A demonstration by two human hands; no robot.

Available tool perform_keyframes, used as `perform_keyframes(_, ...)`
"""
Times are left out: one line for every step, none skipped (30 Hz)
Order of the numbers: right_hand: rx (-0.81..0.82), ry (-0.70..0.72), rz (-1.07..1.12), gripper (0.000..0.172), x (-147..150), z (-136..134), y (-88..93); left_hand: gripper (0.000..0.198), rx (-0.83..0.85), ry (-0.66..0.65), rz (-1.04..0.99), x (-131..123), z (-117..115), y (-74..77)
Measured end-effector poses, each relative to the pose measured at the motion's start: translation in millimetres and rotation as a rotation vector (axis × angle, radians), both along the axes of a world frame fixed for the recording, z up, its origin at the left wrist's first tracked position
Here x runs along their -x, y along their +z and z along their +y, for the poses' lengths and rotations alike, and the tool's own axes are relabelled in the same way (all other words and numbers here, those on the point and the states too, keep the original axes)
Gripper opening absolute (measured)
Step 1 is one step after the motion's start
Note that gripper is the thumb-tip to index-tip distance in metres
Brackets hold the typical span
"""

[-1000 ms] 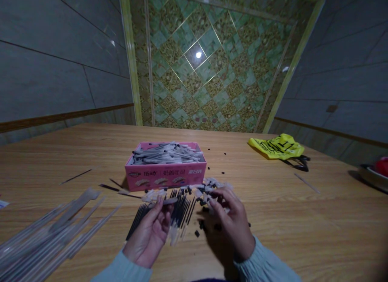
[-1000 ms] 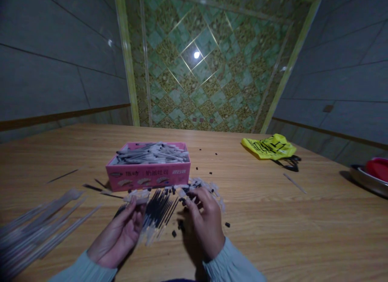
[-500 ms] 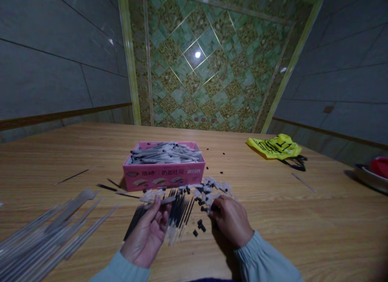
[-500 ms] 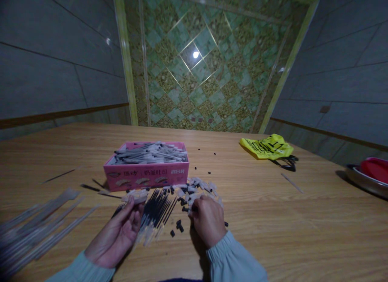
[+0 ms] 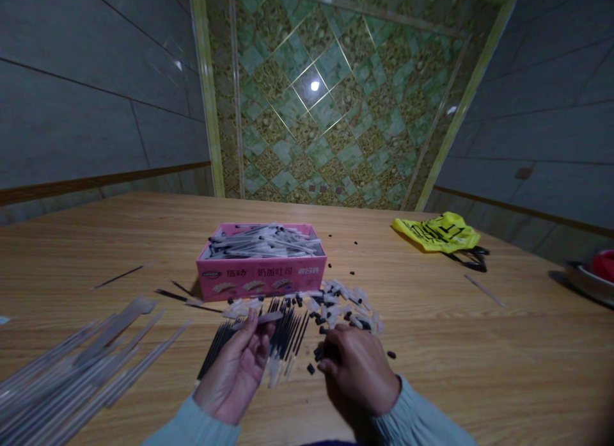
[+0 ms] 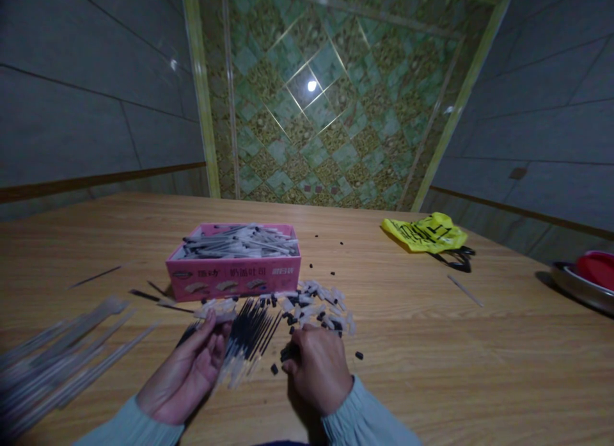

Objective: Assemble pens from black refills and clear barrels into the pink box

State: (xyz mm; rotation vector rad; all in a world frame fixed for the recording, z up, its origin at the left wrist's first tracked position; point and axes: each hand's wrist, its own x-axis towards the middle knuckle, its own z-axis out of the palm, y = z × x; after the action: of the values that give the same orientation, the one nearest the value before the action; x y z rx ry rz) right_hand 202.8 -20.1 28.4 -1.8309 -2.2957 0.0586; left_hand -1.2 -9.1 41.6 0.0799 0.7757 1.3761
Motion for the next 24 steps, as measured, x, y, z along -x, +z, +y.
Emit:
perform_keyframes(0.001,0.013,0.017,0.011,0.1,-0.2,-1.2,0.017,0.001,-0.002,0.008,-0.4,0.1,0.1)
perform_keyframes(-0.001,0.026,0.05,0.008,0.4,-0.1,-2.2,0.016,-0.002,-0.005,0.018,-0.8,0.1,0.1)
perform_keyframes(-0.009,0.035,0.104,0.005,1.0,0.4,-2.8,0.016,-0.005,-0.01,0.031,-1.4,0.1,-0.1)
perform_keyframes(-0.022,0.039,0.182,0.003,1.9,1.1,-3.3,0.015,-0.01,-0.013,0.05,-2.1,0.0,-0.3)
perform_keyframes(-0.036,0.041,0.285,0.002,3.2,2.0,-3.7,0.015,-0.018,-0.016,0.075,-3.0,-0.2,-0.7)
perform_keyframes(-0.05,0.045,0.412,0.002,5.0,3.0,-4.2,0.014,-0.027,-0.023,0.105,-3.9,-0.4,-1.2)
perform_keyframes(-0.058,0.056,0.552,0.005,7.0,4.0,-4.7,0.014,-0.038,-0.032,0.14,-4.8,-0.8,-1.9)
perform_keyframes(-0.067,0.072,0.693,0.009,9.1,4.7,-5.5,0.013,-0.05,-0.044,0.174,-5.7,-1.2,-2.6)
perform_keyframes(-0.075,0.093,0.816,0.014,11.2,5.2,-6.4,0.013,-0.06,-0.056,0.205,-6.5,-1.6,-3.4)
perform_keyframes(-0.083,0.121,0.913,0.018,13.2,5.4,-7.5,0.012,-0.067,-0.07,0.228,-7.1,-2.0,-4.1)
perform_keyframes(-0.09,0.153,0.979,0.02,14.9,5.3,-8.6,0.011,-0.07,-0.084,0.245,-7.5,-2.3,-4.8)
perform_keyframes(-0.098,0.182,1.02,0.02,16.3,5.0,-9.6,0.01,-0.07,-0.094,0.258,-7.8,-2.5,-5.5)
perform_keyframes(-0.105,0.207,1.047,0.018,17.4,4.7,-10.5,0.009,-0.068,-0.103,0.269,-8.1,-2.6,-6.0)
perform_keyframes(-0.114,0.225,1.07,0.017,18.3,4.3,-11.2,0.008,-0.063,-0.113,0.281,-8.2,-2.7,-6.4)
perform_keyframes(-0.125,0.232,1.098,0.015,19.0,4.0,-11.6,0.007,-0.06,-0.12,0.293,-8.4,-2.8,-6.6)
perform_keyframes(-0.14,0.228,1.132,0.014,19.6,3.7,-11.9,0.007,-0.058,-0.122,0.305,-8.7,-2.9,-6.8)
perform_keyframes(-0.157,0.216,1.167,0.013,20.1,3.4,-12.0,0.007,-0.058,-0.121,0.318,-9.0,-3.1,-6.9)
perform_keyframes(-0.166,0.2,1.205,0.012,20.7,3.2,-11.9,0.007,-0.058,-0.12,0.333,-9.4,-3.2,-6.9)
perform_keyframes(-0.158,0.179,1.248,0.012,21.3,2.8,-11.8,0.007,-0.058,-0.121,0.349,-9.9,-3.4,-6.8)
perform_keyframes(-0.129,0.155,1.304,0.012,22.1,2.4,-11.7,0.006,-0.06,-0.125,0.367,-10.4,-3.6,-6.8)
perform_keyframes(-0.08,0.129,1.376,0.014,23.1,1.9,-11.8,0.006,-0.064,-0.129,0.384,-10.9,-3.7,-6.7)
perform_keyframes(-0.018,0.104,1.458,0.018,24.3,1.2,-12.0,0.005,-0.069,-0.132,0.4,-11.3,-3.9,-6.6)
perform_keyframes(0.046,0.082,1.54,0.021,25.7,0.5,-12.4,0.005,-0.075,-0.131,0.414,-11.6,-4.0,-6.7)
perform_keyframes(0.104,0.065,1.609,0.024,27.1,-0.2,-13.0,0.005,-0.082,-0.128,0.428,-11.9,-4.2,-6.9)
